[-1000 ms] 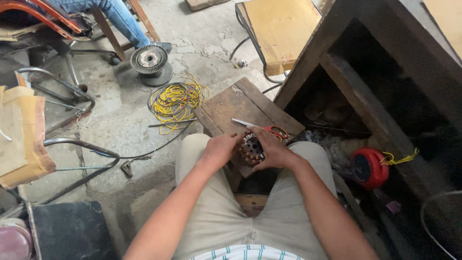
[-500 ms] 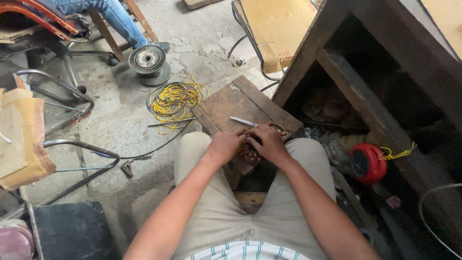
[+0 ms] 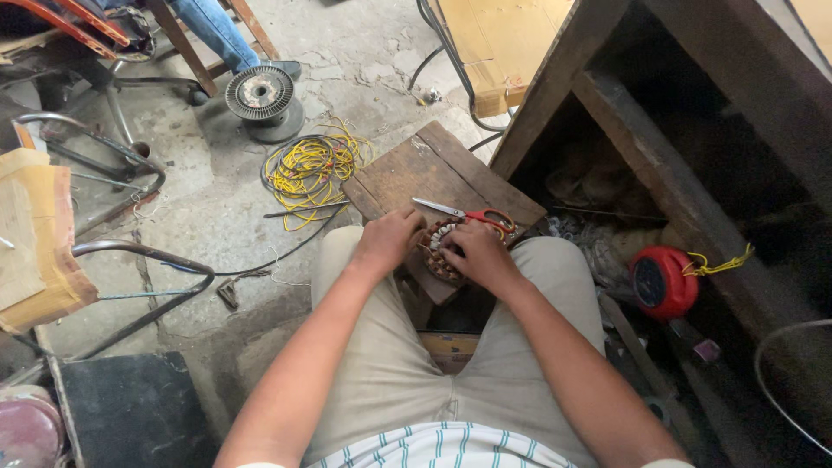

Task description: The person sits on the floor and winds thin wire around a circular stator core, repeatedly pulling wire from a nearby pile, wrapping it around the core, and trimming excess with scissors. The task continues throughout the clip with the same repetitive winding and cutting motions.

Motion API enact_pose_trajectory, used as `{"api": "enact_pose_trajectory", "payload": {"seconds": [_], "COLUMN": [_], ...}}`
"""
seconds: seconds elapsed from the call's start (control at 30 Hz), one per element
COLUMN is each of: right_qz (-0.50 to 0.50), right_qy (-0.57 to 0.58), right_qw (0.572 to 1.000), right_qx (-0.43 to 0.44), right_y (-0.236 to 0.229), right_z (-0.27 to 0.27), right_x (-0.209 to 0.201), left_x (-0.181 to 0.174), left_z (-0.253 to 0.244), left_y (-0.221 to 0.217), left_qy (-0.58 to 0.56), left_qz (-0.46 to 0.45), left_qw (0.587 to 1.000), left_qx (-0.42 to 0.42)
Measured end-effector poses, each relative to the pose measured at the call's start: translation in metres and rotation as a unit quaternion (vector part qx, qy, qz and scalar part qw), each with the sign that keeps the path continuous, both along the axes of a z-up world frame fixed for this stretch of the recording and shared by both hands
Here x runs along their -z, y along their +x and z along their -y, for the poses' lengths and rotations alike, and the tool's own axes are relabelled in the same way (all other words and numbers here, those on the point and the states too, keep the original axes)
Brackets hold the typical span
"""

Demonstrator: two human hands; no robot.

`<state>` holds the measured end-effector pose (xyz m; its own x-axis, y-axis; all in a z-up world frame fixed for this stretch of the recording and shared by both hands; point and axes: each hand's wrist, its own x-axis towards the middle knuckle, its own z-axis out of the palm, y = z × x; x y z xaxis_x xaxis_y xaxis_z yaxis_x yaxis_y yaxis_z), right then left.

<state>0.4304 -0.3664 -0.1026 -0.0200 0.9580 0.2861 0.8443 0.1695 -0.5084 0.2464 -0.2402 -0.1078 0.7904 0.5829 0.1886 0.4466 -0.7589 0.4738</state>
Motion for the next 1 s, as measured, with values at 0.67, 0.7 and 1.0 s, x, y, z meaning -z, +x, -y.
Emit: {"api": "enact_pose_trajectory", "payload": {"seconds": [0.67, 0.7, 1.0], "right_qz": [-0.223, -0.205, -0.12], "right_qy": [-0.036, -0.016, -0.028], "right_qw": [0.965, 0.972, 0.991], "right_qx": [0.133, 0.113, 0.045], "right_y": [0.013, 0.013, 0.006], "right_z": [-0.017, -0.015, -0.01], "right_x": [0.037, 0.037, 0.018], "left_x": [-0.001, -0.002, 0.015], "left_z": [0.002, 0.003, 0.007], "left_y": [0.0, 0.001, 0.006], "left_qy": [-0.02, -0.007, -0.106], "left_qz": [-0.015, -0.018, -0.04], "left_qw": [0.996, 0.995, 0.993], "left_qx": [0.089, 0.098, 0.042]}}
